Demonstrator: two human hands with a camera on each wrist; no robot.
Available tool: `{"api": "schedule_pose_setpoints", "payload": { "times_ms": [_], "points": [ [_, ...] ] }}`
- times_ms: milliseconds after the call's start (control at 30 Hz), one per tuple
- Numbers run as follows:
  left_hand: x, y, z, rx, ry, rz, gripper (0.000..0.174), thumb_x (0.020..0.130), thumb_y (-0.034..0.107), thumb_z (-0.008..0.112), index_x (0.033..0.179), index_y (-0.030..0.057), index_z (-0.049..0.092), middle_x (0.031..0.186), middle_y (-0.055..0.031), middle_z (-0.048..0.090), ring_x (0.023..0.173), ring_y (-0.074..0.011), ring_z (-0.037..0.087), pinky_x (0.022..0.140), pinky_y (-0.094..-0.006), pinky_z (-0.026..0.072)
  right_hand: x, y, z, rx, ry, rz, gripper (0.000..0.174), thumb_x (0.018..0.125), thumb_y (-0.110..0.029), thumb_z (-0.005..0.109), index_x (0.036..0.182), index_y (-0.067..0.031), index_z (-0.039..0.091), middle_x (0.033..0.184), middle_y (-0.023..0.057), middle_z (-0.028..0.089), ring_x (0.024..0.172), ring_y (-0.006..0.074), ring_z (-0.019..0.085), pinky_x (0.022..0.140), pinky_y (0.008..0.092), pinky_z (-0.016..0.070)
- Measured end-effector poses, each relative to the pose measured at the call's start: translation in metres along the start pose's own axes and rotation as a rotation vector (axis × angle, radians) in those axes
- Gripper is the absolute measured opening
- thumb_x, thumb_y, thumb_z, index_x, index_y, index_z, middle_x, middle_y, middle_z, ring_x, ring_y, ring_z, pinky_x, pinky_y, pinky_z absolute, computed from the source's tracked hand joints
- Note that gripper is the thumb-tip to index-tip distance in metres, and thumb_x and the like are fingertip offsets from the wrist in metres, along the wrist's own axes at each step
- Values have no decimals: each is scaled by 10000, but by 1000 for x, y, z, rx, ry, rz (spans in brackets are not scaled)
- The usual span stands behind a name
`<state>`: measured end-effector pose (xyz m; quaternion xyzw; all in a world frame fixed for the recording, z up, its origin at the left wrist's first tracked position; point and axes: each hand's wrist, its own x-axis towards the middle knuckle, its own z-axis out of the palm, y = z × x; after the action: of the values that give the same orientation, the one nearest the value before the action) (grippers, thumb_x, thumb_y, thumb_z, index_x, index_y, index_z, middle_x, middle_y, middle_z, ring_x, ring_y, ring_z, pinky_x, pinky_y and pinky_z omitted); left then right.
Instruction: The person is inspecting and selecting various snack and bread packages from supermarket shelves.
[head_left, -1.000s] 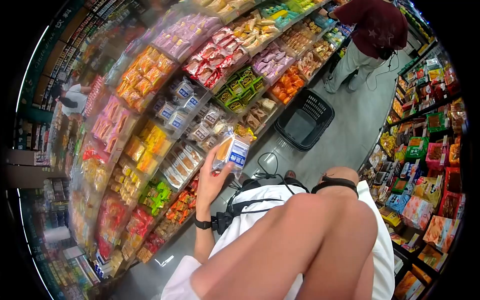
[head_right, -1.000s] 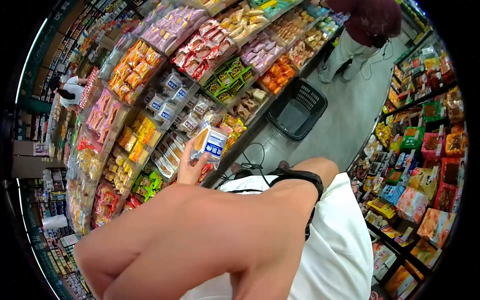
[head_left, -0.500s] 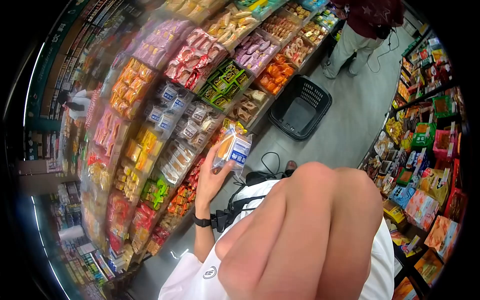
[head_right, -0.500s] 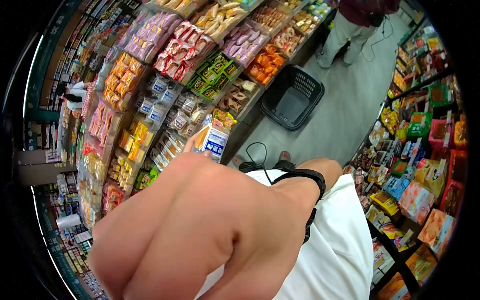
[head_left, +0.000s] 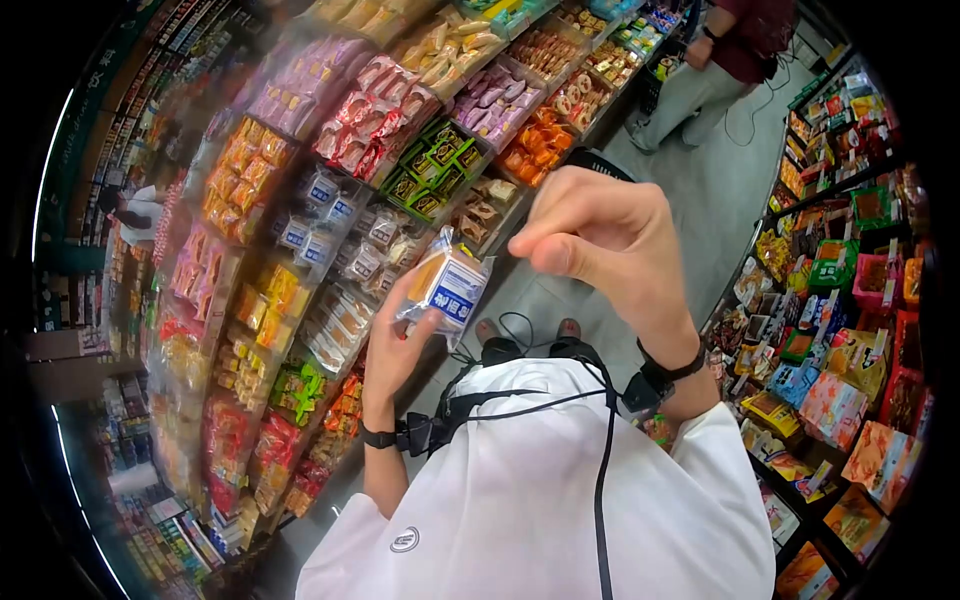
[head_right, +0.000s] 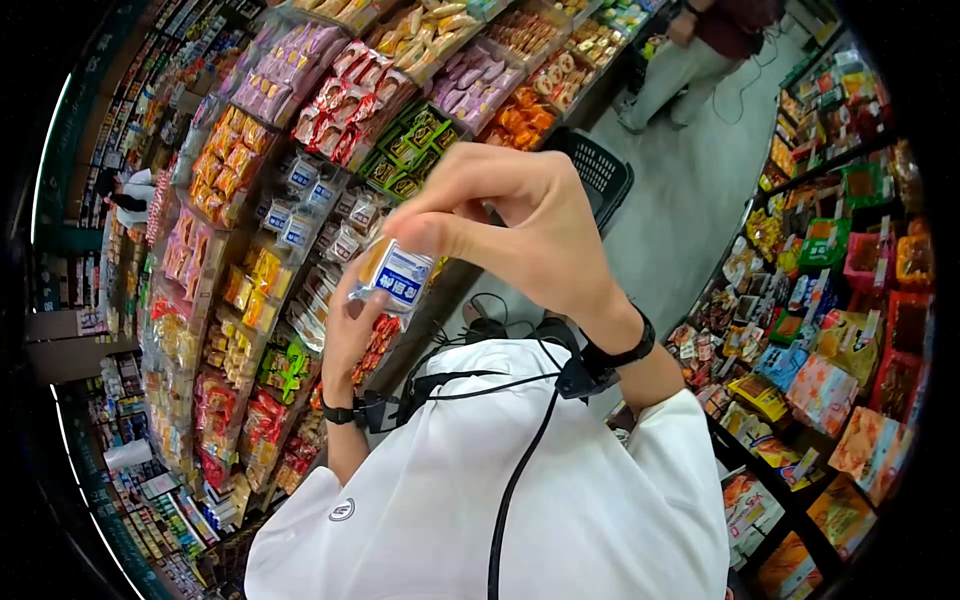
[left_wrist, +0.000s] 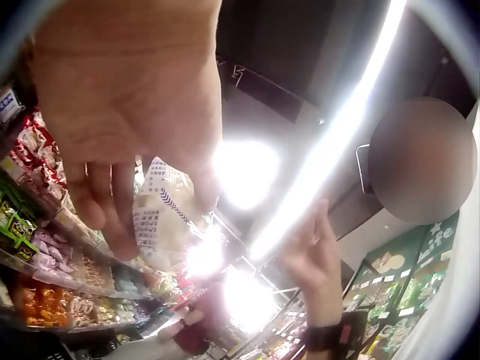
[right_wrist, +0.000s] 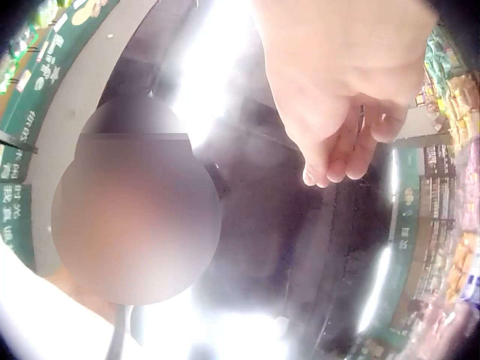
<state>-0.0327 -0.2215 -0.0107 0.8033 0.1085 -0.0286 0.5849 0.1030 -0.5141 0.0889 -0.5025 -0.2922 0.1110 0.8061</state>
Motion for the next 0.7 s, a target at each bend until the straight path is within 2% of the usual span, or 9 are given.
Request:
{"api": "schedule_pose_setpoints", "payload": {
  "times_ms": [100, 200, 233, 333, 367, 467, 500, 633, 700],
  "points": [
    [2, 0, -22, -185, -7, 35, 703, 1052, 229, 802, 1642, -38, 526, 1556, -122, 634, 1391, -204, 624, 1198, -369, 497, 3, 25, 13, -75, 50, 10, 163, 950, -111, 922, 1095, -39, 902, 962, 24, 789, 848, 45, 644, 681, 220, 421],
    [3, -4, -46, -306, -49, 101, 716, 1053, 239, 804, 1649, -38, 518, 1553, -115, 637, 1391, -202, 624, 1194, -364, 501, 13, 41, 28, -170, 22, 66, 183, 940, -121, 928, 1106, -50, 903, 990, 7, 800, 855, 35, 636, 666, 219, 395],
    [3, -10, -54, -304, -30, 101, 760, 1043, 300, 819, 1653, -35, 515, 1550, -116, 643, 1399, -205, 618, 1205, -366, 485, 17, 44, 38, -176, 28, 90, 151, 946, -120, 917, 1082, -57, 894, 1009, -1, 809, 852, 34, 626, 683, 214, 403],
    [10, -14, -85, -268, -85, 162, 805, 1029, 364, 830, 1652, -37, 515, 1537, -117, 653, 1408, -208, 610, 1217, -371, 465, 30, 70, 60, -219, -17, 72, 114, 979, -125, 887, 1072, -61, 869, 1044, 4, 817, 852, 40, 627, 696, 222, 417],
    [11, -18, -94, -285, -90, 146, 828, 1017, 400, 838, 1647, -36, 524, 1528, -117, 661, 1414, -210, 604, 1227, -377, 448, 36, 77, 72, -257, -14, 62, 86, 1037, -118, 817, 1001, -40, 806, 1023, 8, 800, 860, 55, 639, 707, 235, 433],
    [16, -36, -127, -295, -100, 150, 804, 1020, 378, 833, 1644, -30, 532, 1528, -123, 664, 1407, -207, 609, 1217, -373, 459, 50, 103, 95, -416, -14, 111, 184, 1083, -121, 745, 936, -11, 736, 995, 18, 778, 852, 68, 641, 709, 245, 443],
    [18, -41, -138, -285, -106, 125, 783, 1023, 356, 825, 1644, -26, 536, 1523, -130, 670, 1395, -209, 619, 1204, -373, 475, 53, 110, 106, -391, -2, 129, 212, 1100, -120, 705, 921, -6, 693, 934, 35, 737, 812, 97, 627, 705, 260, 444],
    [28, -61, -185, -342, -172, 99, 764, 1036, 335, 806, 1648, -29, 532, 1534, -142, 672, 1386, -219, 636, 1202, -378, 485, 69, 135, 126, -694, -117, 229, 145, 1085, -132, 724, 979, -34, 713, 901, 60, 695, 817, 152, 647, 730, 294, 483],
    [33, -75, -205, -377, -186, 91, 732, 1049, 354, 790, 1621, -42, 562, 1544, -143, 672, 1390, -216, 633, 1202, -365, 477, 81, 149, 151, -687, -130, 206, 106, 1048, -114, 762, 1003, -34, 710, 981, 56, 715, 879, 162, 660, 755, 305, 493]
  ]
}}
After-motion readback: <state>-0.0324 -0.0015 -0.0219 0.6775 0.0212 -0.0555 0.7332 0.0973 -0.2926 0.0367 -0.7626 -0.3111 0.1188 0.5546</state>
